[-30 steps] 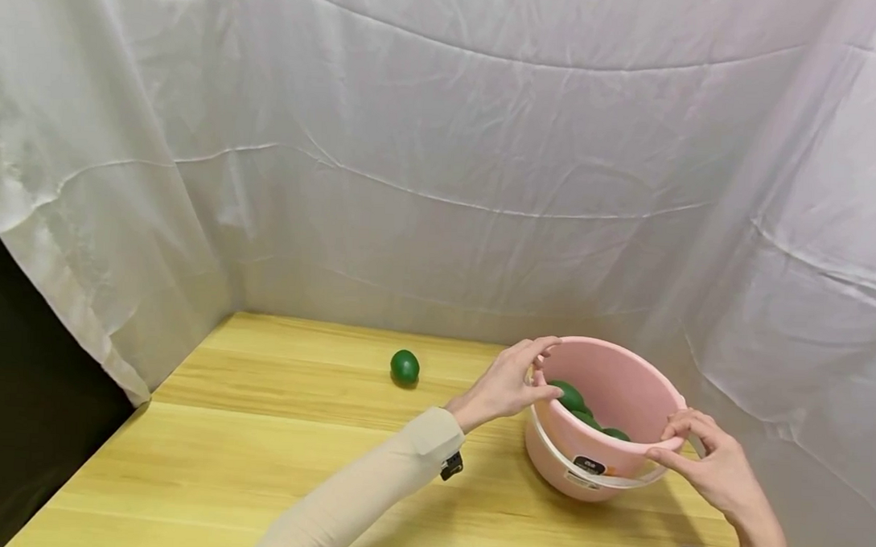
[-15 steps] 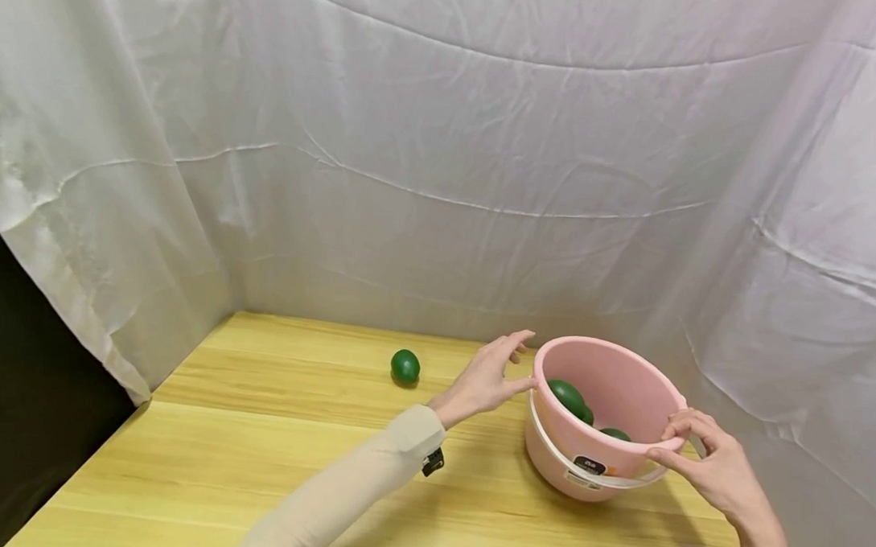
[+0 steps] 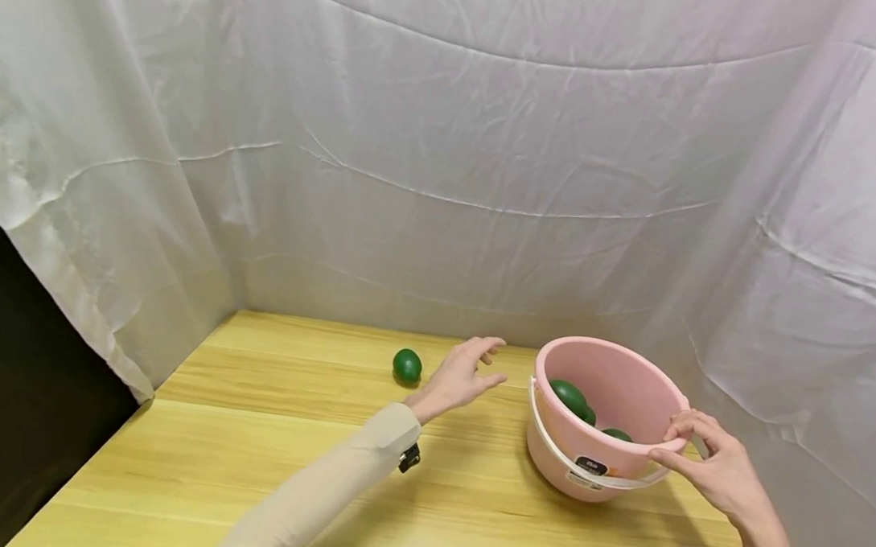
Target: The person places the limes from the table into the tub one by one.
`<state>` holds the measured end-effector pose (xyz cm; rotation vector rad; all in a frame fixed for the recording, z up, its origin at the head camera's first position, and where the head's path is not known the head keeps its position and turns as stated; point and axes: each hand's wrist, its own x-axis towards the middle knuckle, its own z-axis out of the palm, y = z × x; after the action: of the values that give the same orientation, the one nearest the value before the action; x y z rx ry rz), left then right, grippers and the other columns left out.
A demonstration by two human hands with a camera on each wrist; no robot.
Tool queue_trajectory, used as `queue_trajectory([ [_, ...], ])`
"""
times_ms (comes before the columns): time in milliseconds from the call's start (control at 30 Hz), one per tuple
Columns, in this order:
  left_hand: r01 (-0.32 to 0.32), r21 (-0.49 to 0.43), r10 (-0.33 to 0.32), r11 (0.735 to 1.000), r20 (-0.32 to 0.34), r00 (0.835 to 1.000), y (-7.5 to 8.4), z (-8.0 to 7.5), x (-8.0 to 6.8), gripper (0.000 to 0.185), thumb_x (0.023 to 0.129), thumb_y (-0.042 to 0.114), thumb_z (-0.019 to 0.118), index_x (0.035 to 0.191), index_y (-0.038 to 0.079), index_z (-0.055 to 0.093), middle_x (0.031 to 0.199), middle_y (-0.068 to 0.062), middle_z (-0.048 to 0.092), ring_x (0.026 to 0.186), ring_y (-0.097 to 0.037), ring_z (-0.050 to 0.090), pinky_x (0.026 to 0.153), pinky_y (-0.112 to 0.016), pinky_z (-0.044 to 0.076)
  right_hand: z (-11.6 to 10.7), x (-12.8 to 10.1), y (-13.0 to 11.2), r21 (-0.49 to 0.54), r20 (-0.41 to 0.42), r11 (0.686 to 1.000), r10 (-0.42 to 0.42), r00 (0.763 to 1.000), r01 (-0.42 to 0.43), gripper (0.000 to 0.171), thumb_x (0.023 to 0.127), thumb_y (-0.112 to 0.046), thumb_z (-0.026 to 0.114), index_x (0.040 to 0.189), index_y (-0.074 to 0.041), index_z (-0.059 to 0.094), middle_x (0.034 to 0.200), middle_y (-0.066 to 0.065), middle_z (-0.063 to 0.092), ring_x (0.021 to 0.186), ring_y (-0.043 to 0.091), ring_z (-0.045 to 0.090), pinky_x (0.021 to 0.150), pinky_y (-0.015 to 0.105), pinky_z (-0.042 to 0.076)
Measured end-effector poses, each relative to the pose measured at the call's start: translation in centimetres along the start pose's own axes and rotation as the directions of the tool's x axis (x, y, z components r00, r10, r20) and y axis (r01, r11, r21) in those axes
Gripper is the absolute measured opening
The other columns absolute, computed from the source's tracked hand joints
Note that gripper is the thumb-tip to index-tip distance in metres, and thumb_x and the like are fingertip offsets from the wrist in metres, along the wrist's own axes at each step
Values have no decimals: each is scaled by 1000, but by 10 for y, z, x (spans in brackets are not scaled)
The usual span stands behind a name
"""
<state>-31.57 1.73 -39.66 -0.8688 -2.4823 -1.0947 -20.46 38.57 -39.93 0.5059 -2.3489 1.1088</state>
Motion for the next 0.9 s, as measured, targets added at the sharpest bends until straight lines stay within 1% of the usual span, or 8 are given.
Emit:
queue_trajectory([
  [100, 18, 6, -18, 1000, 8, 1000, -10, -2, -5, 47, 90, 24, 71, 134, 13, 57, 123, -6, 64, 105, -19, 63, 87, -30, 52, -1, -1, 0, -3, 2, 1000, 9, 1000, -9, 26, 71, 10, 80, 81, -5, 62, 101, -17, 57, 112, -4, 47, 100, 3, 31],
  [233, 52, 19, -52, 998, 20, 998, -22, -4, -10, 42, 92, 24, 70, 131, 13, 60, 126, -5, 64, 108, -19, 62, 89, -32, 52, -1, -3, 0, -9, 0, 1000, 21, 1000, -21, 25, 72, 9, 80, 82, -4, 62, 104, -18, 56, 115, -3, 47, 100, 2, 31],
  [400, 100, 46, -102, 994, 29, 994, -36, -8, -17, 38, 93, 26, 68, 129, 14, 62, 125, -4, 64, 111, -19, 60, 91, -36, 52, -1, -1, 0, -16, 1, 1000, 23, 1000, -23, 24, 72, 8, 81, 82, -5, 63, 105, -18, 56, 116, -3, 46, 99, 2, 31],
  [533, 133, 50, -134, 990, 17, 991, -51, -12, -22, 37, 93, 24, 68, 128, 12, 63, 128, -6, 64, 115, -22, 60, 95, -40, 51, 0, 0, 0, -17, 9, 1000, 15, 1000, -15, 25, 72, 8, 81, 82, -5, 63, 104, -17, 57, 114, -5, 47, 99, 2, 31],
  [700, 212, 66, -212, 975, -6, 977, -72, -17, -27, 40, 91, 23, 70, 128, 9, 62, 131, -9, 63, 122, -26, 58, 103, -44, 47, 0, 1, -1, -12, 8, 1000, 12, 1000, -12, 25, 72, 8, 81, 83, -5, 63, 104, -17, 57, 114, -4, 47, 99, 2, 31],
  [733, 230, 70, -230, 971, -10, 973, -76, -17, -28, 40, 91, 22, 70, 128, 9, 62, 131, -9, 63, 120, -27, 59, 103, -44, 47, 0, 1, -1, -13, 7, 1000, 14, 1000, -14, 25, 72, 8, 81, 83, -5, 63, 105, -17, 57, 115, -4, 47, 99, 2, 31],
  [833, 283, 93, -281, 955, -28, 959, -87, -19, -29, 40, 90, 19, 71, 127, 7, 63, 131, -11, 63, 121, -30, 57, 105, -47, 45, -1, 0, 0, -16, 8, 1000, 18, 1000, -18, 25, 72, 8, 81, 82, -5, 63, 105, -18, 57, 116, -3, 46, 99, 2, 31],
  [900, 323, 104, -322, 940, -33, 946, -92, -20, -30, 41, 89, 17, 71, 128, 7, 62, 132, -13, 62, 124, -32, 54, 106, -49, 43, -1, 0, 0, -14, 10, 1000, 15, 1000, -15, 25, 72, 8, 81, 82, -5, 63, 104, -18, 57, 115, -4, 46, 100, 2, 31],
])
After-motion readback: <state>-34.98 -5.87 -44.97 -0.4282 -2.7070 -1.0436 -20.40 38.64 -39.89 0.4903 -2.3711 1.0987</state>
